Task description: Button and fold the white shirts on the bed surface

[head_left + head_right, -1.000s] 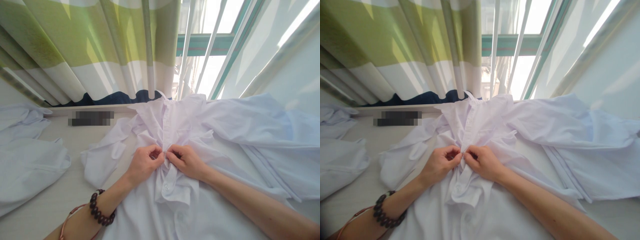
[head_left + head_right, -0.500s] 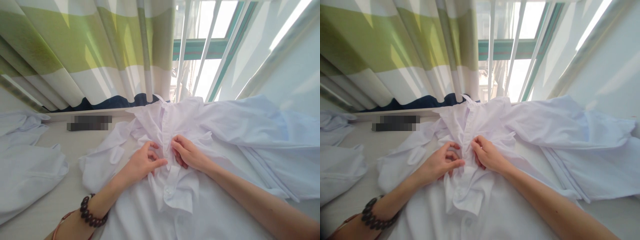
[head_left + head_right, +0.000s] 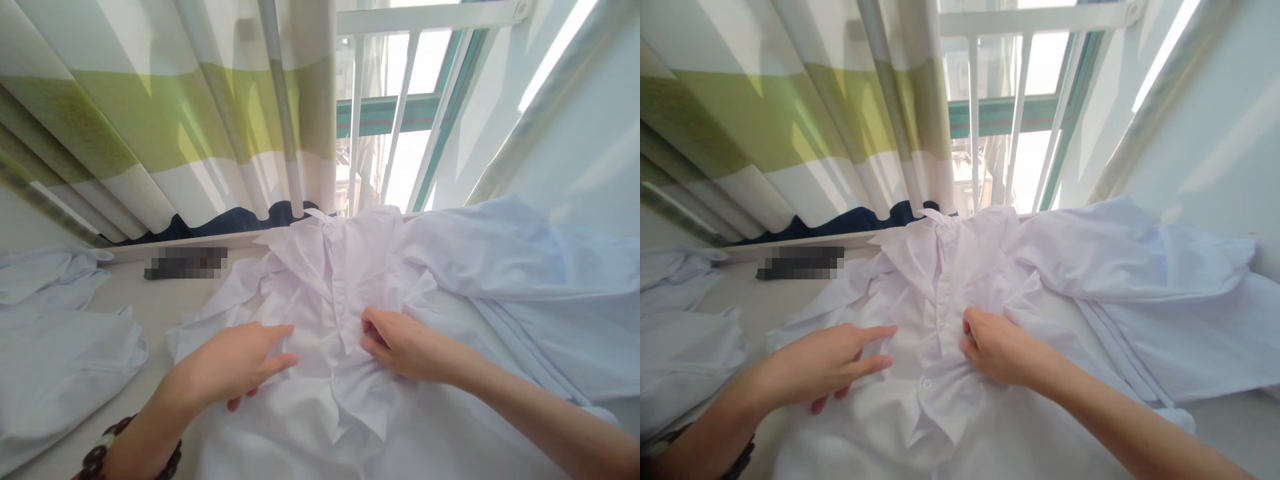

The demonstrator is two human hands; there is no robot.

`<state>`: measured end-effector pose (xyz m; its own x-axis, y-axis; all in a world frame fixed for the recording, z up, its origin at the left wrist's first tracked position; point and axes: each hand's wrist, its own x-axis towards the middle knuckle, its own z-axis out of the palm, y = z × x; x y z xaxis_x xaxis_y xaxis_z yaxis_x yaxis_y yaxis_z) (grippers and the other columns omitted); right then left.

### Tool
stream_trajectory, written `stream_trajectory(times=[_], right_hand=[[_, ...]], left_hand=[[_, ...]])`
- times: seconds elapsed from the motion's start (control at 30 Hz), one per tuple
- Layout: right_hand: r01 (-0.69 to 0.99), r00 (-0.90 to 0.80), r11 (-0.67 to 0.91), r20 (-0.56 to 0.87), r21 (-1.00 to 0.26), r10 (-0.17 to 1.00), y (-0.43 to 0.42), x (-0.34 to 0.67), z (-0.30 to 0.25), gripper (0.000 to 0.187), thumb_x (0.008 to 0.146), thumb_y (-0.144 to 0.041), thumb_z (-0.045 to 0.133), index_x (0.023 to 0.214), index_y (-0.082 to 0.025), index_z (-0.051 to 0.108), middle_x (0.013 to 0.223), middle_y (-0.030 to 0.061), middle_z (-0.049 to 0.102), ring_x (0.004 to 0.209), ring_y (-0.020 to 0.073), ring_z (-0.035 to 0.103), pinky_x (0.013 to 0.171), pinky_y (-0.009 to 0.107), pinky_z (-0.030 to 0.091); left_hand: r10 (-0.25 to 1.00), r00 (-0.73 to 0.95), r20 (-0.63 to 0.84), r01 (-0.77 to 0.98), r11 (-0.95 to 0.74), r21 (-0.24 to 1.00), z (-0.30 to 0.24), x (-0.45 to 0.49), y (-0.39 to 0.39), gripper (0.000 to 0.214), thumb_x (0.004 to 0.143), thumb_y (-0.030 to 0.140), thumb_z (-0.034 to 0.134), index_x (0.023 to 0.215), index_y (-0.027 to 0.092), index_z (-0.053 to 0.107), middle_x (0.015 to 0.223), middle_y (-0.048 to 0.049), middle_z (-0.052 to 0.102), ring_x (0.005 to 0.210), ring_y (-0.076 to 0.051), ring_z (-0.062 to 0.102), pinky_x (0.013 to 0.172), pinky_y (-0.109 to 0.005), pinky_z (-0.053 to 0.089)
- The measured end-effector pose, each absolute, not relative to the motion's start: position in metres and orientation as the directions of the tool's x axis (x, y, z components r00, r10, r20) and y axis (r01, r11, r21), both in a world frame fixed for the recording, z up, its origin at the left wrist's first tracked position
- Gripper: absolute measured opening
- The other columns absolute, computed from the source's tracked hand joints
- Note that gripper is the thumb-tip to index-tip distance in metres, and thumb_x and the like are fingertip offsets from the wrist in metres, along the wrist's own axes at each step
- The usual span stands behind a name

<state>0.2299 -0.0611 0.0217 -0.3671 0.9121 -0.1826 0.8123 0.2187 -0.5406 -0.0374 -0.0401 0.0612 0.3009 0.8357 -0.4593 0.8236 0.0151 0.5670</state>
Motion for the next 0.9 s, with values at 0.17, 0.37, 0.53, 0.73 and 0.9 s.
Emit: stream_trajectory(times=[0.17, 0.37, 0.53, 0.73, 0.9], right_hand=[[0.741, -0.275, 0.037, -0.253, -0.67, 0.927, -0.02, 0.224, 0.049, 0.014, 0.09, -0.032, 0.051, 0.082, -0.022, 0.047, 0.071, 0.0036, 0.065, 0.037, 0.0111, 0.052, 0.036, 0.024, 0.036], [0.741, -0.19, 0.132, -0.017, -0.659, 0.982, 0.022, 0.197, 0.033, 0.034, 0.09, -0.039, 0.049, 0.061, -0.021, 0.046, 0.057, 0.0045, 0.062, 0.049, 0.0147, 0.057, 0.046, 0.025, 0.037], [0.794, -0.207, 0.248, 0.138, -0.555, 0.969, 0.019, 0.194, 0.01, 0.034, 0.086, -0.04, 0.055, 0.06, -0.02, 0.049, 0.061, 0.0032, 0.062, 0.057, 0.0146, 0.054, 0.053, 0.026, 0.031], [0.86, -0.27, 0.304, 0.142, -0.41, 0.952, 0.0, 0.188, 0.006, 0.036, 0.088, -0.049, 0.052, 0.067, -0.02, 0.054, 0.063, 0.0051, 0.062, 0.058, 0.0175, 0.056, 0.053, 0.028, 0.025], [0.757, -0.313, 0.363, 0.186, -0.543, 0.931, -0.014, 0.192, -0.001, 0.026, 0.086, -0.028, 0.051, 0.062, -0.02, 0.045, 0.056, -0.001, 0.053, 0.051, 0.0118, 0.046, 0.053, 0.026, 0.024]], left_hand=[[0.77, 0.408, -0.49, 0.716, 0.062, 0.695, 0.068, -0.007, 0.011, 0.053, 0.075, 0.066, 0.06, 0.094, 0.018, 0.071, 0.059, -0.0062, 0.072, 0.042, -0.021, 0.065, 0.034, -0.021, 0.036], [0.888, 0.224, -0.402, 0.622, 0.187, 0.76, 0.031, 0.015, 0.06, 0.044, 0.072, 0.054, 0.067, 0.053, 0.015, 0.058, 0.046, -0.0093, 0.064, 0.032, -0.016, 0.055, 0.034, -0.022, 0.034], [0.987, 0.126, -0.104, 0.512, 0.025, 0.858, 0.008, 0.012, 0.044, 0.032, 0.085, 0.044, 0.053, 0.066, 0.019, 0.054, 0.044, 0.0034, 0.057, 0.034, -0.01, 0.046, 0.038, -0.02, 0.033], [0.994, 0.09, 0.069, 0.32, -0.094, 0.943, 0.004, 0.012, 0.032, 0.036, 0.075, 0.045, 0.07, 0.091, 0.017, 0.054, 0.056, 0.0055, 0.062, 0.037, -0.009, 0.049, 0.038, -0.02, 0.037], [0.987, 0.157, 0.019, 0.28, -0.063, 0.958, 0.002, 0.014, 0.023, 0.038, 0.075, 0.046, 0.071, 0.09, 0.017, 0.053, 0.059, 0.0031, 0.063, 0.045, -0.011, 0.055, 0.038, -0.019, 0.039]])
